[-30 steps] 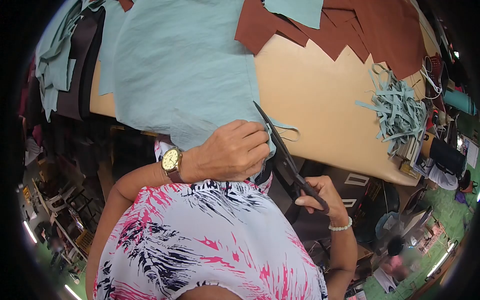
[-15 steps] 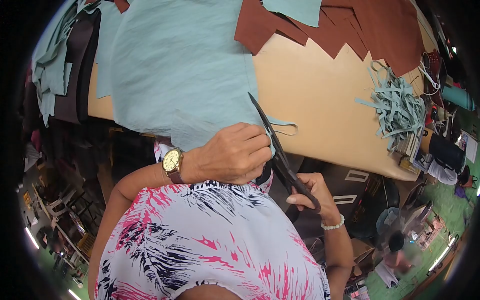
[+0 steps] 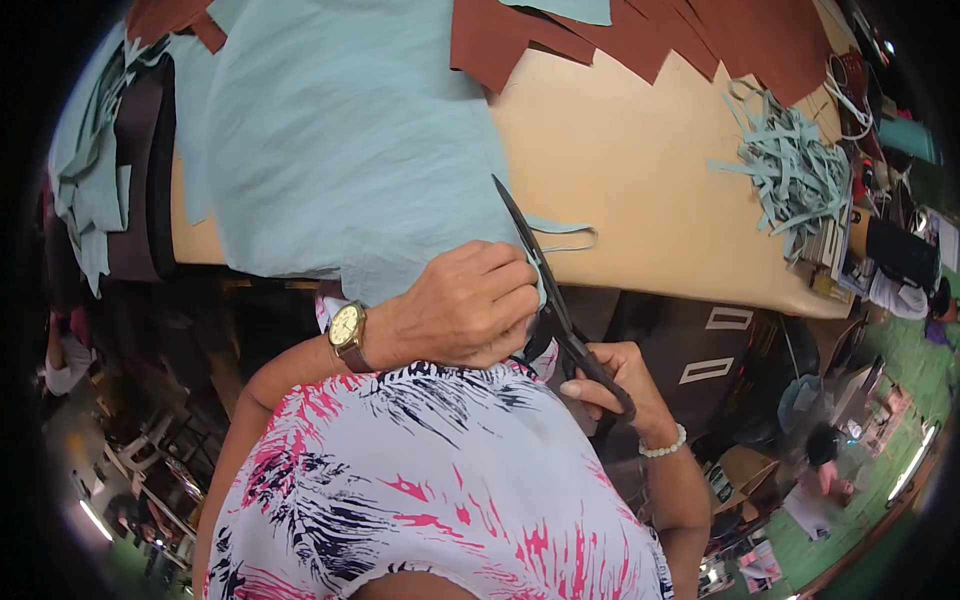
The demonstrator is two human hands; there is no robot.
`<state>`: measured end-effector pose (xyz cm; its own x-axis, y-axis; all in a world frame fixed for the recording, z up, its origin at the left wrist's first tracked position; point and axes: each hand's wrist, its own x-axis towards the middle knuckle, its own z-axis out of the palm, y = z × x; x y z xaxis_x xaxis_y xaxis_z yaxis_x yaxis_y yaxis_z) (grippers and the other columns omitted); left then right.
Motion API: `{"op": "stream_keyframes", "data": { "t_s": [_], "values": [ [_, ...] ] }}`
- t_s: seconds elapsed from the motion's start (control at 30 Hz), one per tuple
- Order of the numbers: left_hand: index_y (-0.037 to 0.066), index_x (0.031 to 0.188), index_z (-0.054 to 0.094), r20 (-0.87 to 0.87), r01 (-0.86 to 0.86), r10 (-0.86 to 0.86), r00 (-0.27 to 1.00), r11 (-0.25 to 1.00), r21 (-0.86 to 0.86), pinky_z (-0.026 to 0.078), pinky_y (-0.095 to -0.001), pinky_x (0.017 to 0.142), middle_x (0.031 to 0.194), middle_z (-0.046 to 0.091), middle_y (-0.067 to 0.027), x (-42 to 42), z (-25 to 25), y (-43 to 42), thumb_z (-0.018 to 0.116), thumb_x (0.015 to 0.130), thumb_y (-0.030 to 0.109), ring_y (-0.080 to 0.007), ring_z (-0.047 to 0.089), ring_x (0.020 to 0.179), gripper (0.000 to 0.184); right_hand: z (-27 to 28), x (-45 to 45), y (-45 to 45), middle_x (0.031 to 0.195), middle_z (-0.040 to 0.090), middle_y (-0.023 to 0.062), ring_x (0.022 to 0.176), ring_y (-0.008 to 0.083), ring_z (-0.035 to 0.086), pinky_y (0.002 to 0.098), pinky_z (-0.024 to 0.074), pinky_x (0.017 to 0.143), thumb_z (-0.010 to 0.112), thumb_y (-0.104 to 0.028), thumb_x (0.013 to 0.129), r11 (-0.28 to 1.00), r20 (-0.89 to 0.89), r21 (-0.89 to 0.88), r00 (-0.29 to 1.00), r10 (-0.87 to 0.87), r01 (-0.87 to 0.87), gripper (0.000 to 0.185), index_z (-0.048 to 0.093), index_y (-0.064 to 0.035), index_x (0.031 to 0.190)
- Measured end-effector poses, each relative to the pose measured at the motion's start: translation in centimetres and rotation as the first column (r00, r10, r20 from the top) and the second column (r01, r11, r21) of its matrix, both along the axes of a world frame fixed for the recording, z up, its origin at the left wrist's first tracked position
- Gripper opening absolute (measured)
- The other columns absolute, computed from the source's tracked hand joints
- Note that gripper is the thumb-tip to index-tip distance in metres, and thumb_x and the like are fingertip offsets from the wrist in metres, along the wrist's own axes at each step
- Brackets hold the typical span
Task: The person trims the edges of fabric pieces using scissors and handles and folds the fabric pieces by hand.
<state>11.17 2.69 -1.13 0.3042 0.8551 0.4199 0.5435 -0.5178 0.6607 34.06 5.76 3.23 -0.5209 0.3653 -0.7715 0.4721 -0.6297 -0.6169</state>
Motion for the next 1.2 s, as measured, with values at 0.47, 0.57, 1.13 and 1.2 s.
{"op": "stream_keyframes", "data": {
  "t_s": [0.47,0.57,1.13,1.2],
  "values": [
    [0.005,0.123,0.049,-0.395,-0.238,0.177,0.901,0.965,-0.109,0.026,-0.0482,0.100,0.132,0.040,-0.0154,-5.6,0.2,-1.8,0.061,0.074,0.042,-0.0314,0.036,0.124,0.062,0.3,-0.8,-1.5,0.049,0.048,-0.0025,0.041,0.0026,0.042,0.0187,0.0282,0.038,0.069,-0.012,0.073,0.999,-0.030,-0.016,0.999,-0.040,0.040,0.019,0.054,-0.0017,0.065],
    [0.008,0.126,0.046,-0.437,-0.227,0.146,0.887,0.964,-0.139,0.022,-0.0480,0.103,0.135,0.038,-0.0133,-5.3,0.2,-1.9,0.060,0.076,0.040,-0.0298,0.032,0.127,0.061,-0.2,-0.3,-1.7,0.050,0.048,-0.0022,0.041,0.0027,0.043,0.0188,0.0290,0.038,0.068,-0.011,0.073,1.000,-0.015,0.003,1.000,-0.017,0.017,0.019,0.054,-0.0014,0.065],
    [0.013,0.129,0.043,-0.421,-0.222,0.124,0.898,0.956,-0.190,0.022,-0.0495,0.103,0.137,0.036,-0.0122,-5.2,0.4,-1.8,0.060,0.078,0.036,-0.0280,0.031,0.128,0.059,0.1,-3.3,-0.2,0.052,0.047,-0.0014,0.044,0.0040,0.044,0.0185,0.0310,0.040,0.072,-0.019,0.070,0.997,-0.087,0.026,0.994,-0.065,0.068,0.028,0.049,-0.0046,0.062],
    [0.013,0.130,0.042,-0.417,-0.223,0.127,0.900,0.956,-0.191,0.023,-0.0497,0.103,0.137,0.035,-0.0124,-5.1,0.4,-1.8,0.060,0.077,0.036,-0.0282,0.031,0.128,0.060,0.2,-3.7,0.0,0.053,0.047,-0.0017,0.044,0.0039,0.044,0.0183,0.0307,0.040,0.072,-0.019,0.070,0.997,-0.091,0.035,0.994,-0.063,0.066,0.028,0.049,-0.0044,0.063]
  ]
}}
